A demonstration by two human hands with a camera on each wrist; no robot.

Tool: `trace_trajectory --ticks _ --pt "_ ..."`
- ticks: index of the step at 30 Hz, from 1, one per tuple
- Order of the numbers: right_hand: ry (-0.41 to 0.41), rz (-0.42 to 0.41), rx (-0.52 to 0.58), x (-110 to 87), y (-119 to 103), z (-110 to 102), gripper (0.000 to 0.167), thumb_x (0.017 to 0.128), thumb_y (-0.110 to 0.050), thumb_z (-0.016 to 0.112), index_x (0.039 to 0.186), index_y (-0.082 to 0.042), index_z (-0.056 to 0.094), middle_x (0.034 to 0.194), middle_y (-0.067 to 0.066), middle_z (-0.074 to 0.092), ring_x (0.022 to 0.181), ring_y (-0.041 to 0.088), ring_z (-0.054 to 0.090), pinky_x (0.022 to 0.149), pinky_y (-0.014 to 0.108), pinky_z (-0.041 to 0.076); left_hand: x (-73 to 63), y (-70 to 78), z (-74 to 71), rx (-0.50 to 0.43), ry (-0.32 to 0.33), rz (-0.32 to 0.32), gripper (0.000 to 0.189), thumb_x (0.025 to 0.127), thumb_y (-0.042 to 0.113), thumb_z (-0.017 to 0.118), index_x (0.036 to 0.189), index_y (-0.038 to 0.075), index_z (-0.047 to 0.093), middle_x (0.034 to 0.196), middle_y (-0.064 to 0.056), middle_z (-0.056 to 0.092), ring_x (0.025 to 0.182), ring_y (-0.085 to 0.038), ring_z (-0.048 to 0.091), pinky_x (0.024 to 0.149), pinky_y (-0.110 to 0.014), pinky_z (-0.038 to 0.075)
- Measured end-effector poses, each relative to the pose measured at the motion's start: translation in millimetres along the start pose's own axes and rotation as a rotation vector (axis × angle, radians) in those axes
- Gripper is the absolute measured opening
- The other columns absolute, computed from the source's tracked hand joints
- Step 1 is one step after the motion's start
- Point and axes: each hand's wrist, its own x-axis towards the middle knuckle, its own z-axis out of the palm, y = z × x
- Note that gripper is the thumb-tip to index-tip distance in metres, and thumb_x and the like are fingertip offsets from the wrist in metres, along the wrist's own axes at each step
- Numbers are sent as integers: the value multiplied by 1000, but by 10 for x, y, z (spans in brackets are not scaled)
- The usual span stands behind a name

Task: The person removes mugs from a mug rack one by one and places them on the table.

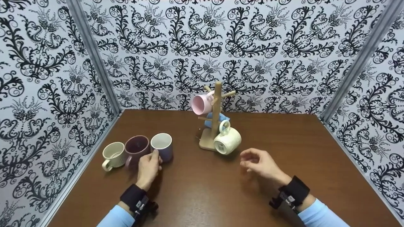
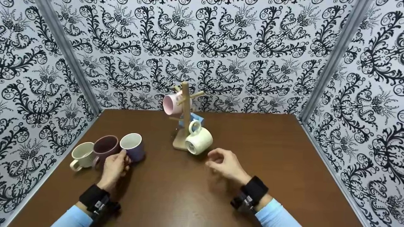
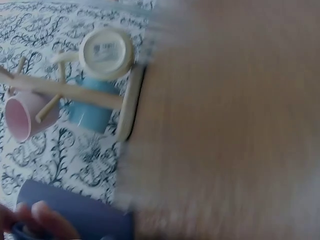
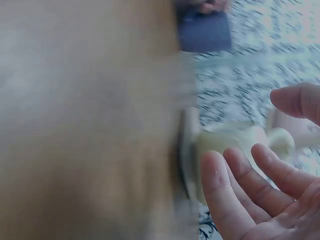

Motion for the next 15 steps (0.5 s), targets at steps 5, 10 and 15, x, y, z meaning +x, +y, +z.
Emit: trace_trajectory --ticks 5,10,15 --pt "59 64 188 43 11 -132 46 108 -10 72 143 16 58 117 7 80 104 12 79 89 39 70 5 79 -102 244 18 85 48 115 32 55 79 7 75 60 1 66 57 -12 63 62 -26 44" --pt "41 156 363 45 97 -192 41 113 -16 65 148 3 56 116 -7 79 112 13 79 99 37 68 -24 151 -149 414 20 144 47 115 32 57 77 11 77 59 2 69 60 -14 64 67 -32 46" --pt "48 221 551 116 153 -189 42 115 -18 61 152 -5 48 127 0 75 122 20 77 103 36 66 -31 169 -168 546 74 278 45 110 29 67 67 14 69 59 -1 68 64 -27 68 67 -47 52"
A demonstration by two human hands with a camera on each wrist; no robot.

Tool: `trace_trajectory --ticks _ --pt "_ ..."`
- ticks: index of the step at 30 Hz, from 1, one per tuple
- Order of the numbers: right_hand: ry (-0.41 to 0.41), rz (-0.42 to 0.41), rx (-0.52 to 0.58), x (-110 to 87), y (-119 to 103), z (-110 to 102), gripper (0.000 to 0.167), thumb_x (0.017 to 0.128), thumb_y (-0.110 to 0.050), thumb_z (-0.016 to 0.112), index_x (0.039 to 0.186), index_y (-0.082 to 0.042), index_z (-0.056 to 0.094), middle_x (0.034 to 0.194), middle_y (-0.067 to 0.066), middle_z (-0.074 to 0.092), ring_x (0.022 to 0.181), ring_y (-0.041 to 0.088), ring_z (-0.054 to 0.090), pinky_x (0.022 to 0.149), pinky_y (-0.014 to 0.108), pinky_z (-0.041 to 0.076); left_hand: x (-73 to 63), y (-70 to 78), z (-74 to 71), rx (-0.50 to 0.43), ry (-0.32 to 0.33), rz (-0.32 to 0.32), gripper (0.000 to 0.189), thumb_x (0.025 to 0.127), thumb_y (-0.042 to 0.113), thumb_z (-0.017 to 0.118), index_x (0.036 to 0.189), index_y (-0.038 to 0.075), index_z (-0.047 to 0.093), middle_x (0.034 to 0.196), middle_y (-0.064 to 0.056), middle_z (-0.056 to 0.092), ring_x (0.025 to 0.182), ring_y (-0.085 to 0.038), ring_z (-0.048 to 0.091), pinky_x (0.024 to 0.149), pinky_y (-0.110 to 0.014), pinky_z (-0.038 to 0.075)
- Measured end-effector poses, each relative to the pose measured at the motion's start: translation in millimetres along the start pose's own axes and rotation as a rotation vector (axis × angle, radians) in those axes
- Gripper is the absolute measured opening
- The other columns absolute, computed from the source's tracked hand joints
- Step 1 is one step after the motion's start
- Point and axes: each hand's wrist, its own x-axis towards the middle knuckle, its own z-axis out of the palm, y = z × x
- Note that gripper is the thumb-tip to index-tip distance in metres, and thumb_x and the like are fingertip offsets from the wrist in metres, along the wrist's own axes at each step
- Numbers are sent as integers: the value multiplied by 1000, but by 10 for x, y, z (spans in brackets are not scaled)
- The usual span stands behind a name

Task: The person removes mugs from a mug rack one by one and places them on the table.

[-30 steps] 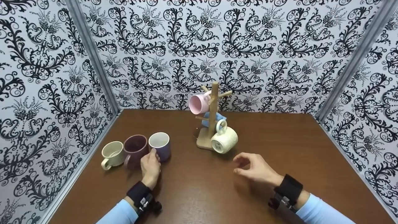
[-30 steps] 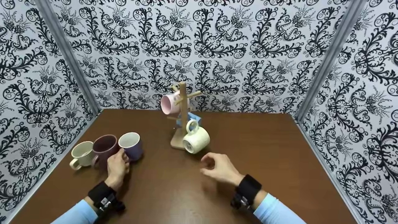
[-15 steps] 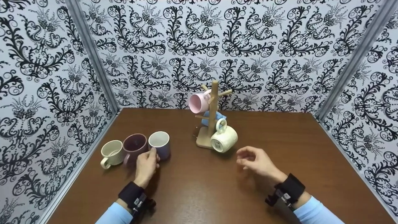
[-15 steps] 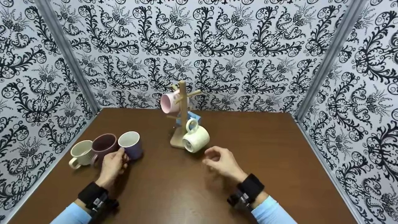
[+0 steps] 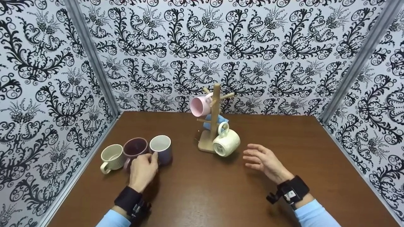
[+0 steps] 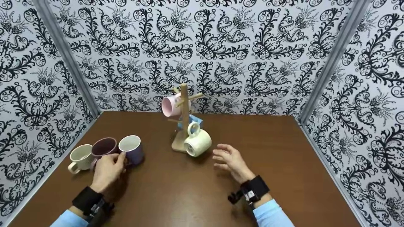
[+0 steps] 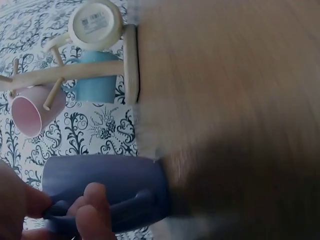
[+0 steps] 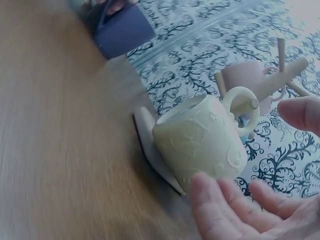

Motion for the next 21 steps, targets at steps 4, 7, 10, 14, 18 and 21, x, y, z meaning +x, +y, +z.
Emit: trace_trajectory --ticks 4,7,10,14,18,21 --pt "0 60 91 55 27 18 51 117 -25 58 159 -5 37 150 15 62 135 28 70 111 41 62 -40 3 -37 88 48 76 37 102 27 78 69 13 68 65 -8 70 66 -36 69 67 -57 53" --pt "2 93 143 87 45 13 45 118 -29 55 155 -9 39 167 30 45 143 33 64 116 43 60 -66 16 -50 128 85 115 28 99 27 82 79 10 73 74 -12 76 73 -40 75 70 -60 54" --pt "11 115 190 106 61 -8 32 119 -32 52 146 -16 44 177 37 29 148 38 59 118 44 59 -72 45 -52 151 155 163 21 96 27 83 90 8 76 84 -15 79 79 -42 77 72 -61 56" --pt "27 128 241 127 74 -36 24 120 -33 49 140 -20 47 181 38 20 156 45 50 118 44 58 -67 101 -47 165 258 242 21 94 26 85 94 7 75 87 -15 77 76 -42 75 65 -60 55" --pt "48 140 300 175 82 -17 38 119 -34 47 151 -15 39 182 37 17 165 52 35 124 47 54 -93 170 -16 174 298 338 21 93 25 85 91 9 72 84 -14 73 70 -40 73 57 -59 52" --pt "41 155 329 224 84 12 67 119 -36 47 172 -7 18 183 38 14 170 54 26 134 53 43 -127 224 38 167 288 424 20 93 24 86 92 11 72 82 -11 73 65 -36 71 53 -55 52"
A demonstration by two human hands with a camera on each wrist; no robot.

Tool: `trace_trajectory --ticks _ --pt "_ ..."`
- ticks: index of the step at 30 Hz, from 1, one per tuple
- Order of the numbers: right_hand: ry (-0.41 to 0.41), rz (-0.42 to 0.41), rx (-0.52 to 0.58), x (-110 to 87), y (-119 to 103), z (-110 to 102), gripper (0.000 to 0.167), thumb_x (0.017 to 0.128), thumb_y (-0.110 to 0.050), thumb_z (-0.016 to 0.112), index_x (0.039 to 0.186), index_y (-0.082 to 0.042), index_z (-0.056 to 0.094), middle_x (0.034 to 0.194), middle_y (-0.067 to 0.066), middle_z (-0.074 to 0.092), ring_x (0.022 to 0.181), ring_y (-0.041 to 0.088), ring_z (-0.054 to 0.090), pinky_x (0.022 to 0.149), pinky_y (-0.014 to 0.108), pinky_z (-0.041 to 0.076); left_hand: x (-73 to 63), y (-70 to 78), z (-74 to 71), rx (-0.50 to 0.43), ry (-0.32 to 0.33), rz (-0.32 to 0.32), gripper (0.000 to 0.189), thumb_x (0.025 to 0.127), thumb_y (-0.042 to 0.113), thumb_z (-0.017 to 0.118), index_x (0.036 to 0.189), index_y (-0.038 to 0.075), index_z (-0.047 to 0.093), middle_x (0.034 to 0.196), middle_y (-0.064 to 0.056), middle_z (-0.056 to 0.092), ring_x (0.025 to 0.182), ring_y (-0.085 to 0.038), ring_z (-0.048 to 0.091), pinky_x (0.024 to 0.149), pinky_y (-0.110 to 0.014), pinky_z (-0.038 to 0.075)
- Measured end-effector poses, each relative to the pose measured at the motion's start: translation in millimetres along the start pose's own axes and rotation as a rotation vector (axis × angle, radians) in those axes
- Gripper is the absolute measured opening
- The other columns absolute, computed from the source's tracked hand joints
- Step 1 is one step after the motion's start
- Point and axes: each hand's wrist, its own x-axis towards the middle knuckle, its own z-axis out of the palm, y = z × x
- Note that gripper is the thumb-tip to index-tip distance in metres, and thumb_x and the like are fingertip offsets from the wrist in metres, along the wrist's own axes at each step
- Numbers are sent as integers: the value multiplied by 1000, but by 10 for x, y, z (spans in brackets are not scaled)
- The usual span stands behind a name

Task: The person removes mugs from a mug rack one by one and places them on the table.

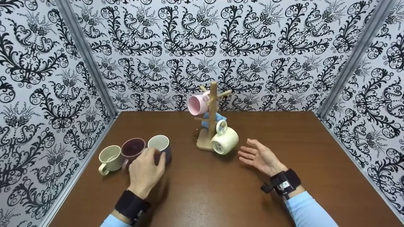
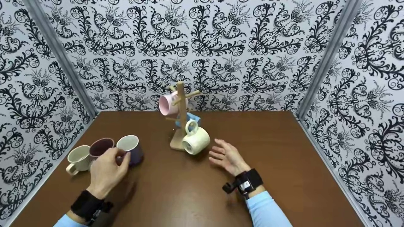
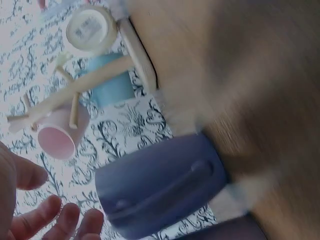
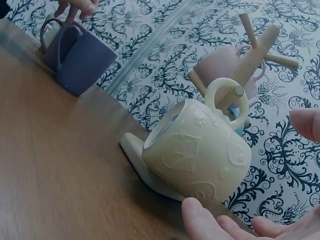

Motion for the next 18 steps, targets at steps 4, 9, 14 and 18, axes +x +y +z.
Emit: trace_trajectory --ticks 4,9,14,18 --pt "1 24 26 84 -1 54 90 118 -40 50 178 -3 -5 184 37 10 172 54 22 140 59 30 -46 100 84 -49 -37 126 16 92 23 87 93 14 74 82 -5 75 63 -26 70 51 -46 53" --pt "27 52 65 180 56 128 95 115 -42 54 179 -4 -6 184 37 1 171 57 18 140 63 27 -147 245 243 -120 -191 283 12 93 21 86 93 18 75 84 4 77 67 -10 70 56 -31 55" --pt "14 75 119 300 113 204 96 114 -45 53 177 -1 -5 183 38 3 172 57 15 142 62 24 -187 407 344 -139 -343 381 10 93 24 84 95 20 75 87 6 78 71 -9 73 61 -30 58" --pt "8 79 156 392 119 262 94 114 -48 51 176 3 1 182 38 12 172 54 18 143 60 21 -172 524 408 -90 -385 447 12 95 30 82 96 20 75 86 6 76 70 -14 73 60 -34 58"
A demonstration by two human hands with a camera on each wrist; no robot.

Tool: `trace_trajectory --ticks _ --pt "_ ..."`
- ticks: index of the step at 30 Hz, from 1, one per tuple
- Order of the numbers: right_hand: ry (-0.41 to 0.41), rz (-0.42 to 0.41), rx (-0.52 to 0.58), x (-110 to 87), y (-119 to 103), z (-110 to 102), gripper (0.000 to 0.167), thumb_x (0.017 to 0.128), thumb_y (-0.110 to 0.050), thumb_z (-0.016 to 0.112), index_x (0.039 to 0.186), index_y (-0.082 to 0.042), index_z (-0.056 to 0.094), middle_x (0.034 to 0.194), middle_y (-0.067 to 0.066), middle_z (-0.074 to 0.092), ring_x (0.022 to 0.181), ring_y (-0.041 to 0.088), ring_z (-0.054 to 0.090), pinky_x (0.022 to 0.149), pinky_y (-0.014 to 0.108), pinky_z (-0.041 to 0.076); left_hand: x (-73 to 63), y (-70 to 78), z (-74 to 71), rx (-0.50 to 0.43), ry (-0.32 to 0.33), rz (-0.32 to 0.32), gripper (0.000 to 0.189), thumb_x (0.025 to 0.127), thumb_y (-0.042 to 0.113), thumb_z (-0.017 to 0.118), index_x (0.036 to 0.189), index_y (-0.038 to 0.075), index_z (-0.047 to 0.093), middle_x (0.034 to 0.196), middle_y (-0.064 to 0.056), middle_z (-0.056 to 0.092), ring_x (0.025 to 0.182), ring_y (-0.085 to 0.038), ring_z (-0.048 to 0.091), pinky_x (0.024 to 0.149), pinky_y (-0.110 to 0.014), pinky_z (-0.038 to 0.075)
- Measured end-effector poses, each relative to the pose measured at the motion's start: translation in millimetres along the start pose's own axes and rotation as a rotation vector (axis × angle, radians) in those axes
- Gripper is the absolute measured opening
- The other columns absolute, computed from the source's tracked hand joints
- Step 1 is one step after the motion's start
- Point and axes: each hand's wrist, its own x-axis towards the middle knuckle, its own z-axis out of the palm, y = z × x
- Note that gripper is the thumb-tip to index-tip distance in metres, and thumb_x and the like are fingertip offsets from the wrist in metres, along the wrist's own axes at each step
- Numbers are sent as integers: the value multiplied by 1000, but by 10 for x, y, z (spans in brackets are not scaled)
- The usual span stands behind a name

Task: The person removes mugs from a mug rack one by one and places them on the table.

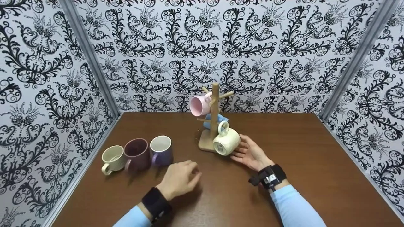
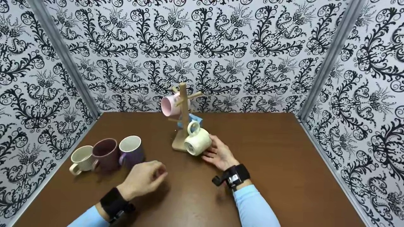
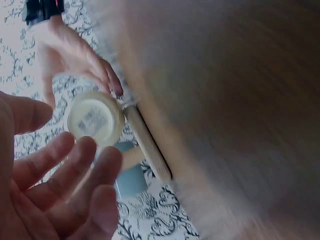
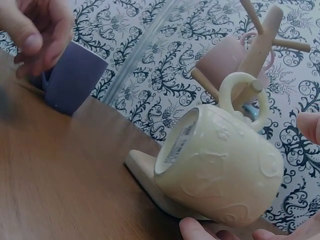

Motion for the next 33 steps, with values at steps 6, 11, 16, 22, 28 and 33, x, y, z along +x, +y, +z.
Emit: trace_trajectory --ticks 6,11,16,22,28,33 --pt "2 4 25 75 23 85 93 115 -51 49 174 4 4 180 37 15 171 52 22 143 60 21 66 74 101 84 -7 52 17 94 33 81 92 20 71 80 7 68 63 -16 67 56 -35 55" --pt "23 13 44 121 51 149 90 115 -51 51 173 2 7 175 34 23 169 50 26 142 60 23 91 107 147 92 -35 81 18 93 34 81 88 21 69 78 8 67 62 -14 65 55 -34 54" --pt "47 18 46 151 63 197 89 114 -50 56 173 -1 11 173 33 28 168 50 29 142 60 25 99 139 155 74 -41 95 19 93 33 80 86 21 67 77 8 66 62 -12 63 54 -33 51" --pt "94 8 56 163 95 222 82 114 -40 59 174 -2 17 170 33 32 164 50 34 140 62 29 111 166 160 69 -20 115 21 94 33 80 84 22 66 76 9 65 60 -10 59 52 -31 47" --pt "137 -36 65 185 120 243 71 111 -28 66 169 -5 32 160 28 43 157 49 42 136 65 35 113 176 178 57 -13 102 22 95 33 81 83 22 66 75 10 65 59 -7 58 52 -27 44" --pt "175 -46 56 202 127 257 67 108 -29 71 162 -4 40 158 26 44 156 49 44 134 62 39 114 187 174 44 -20 98 22 95 33 81 82 22 66 75 10 64 59 -8 57 52 -27 43"
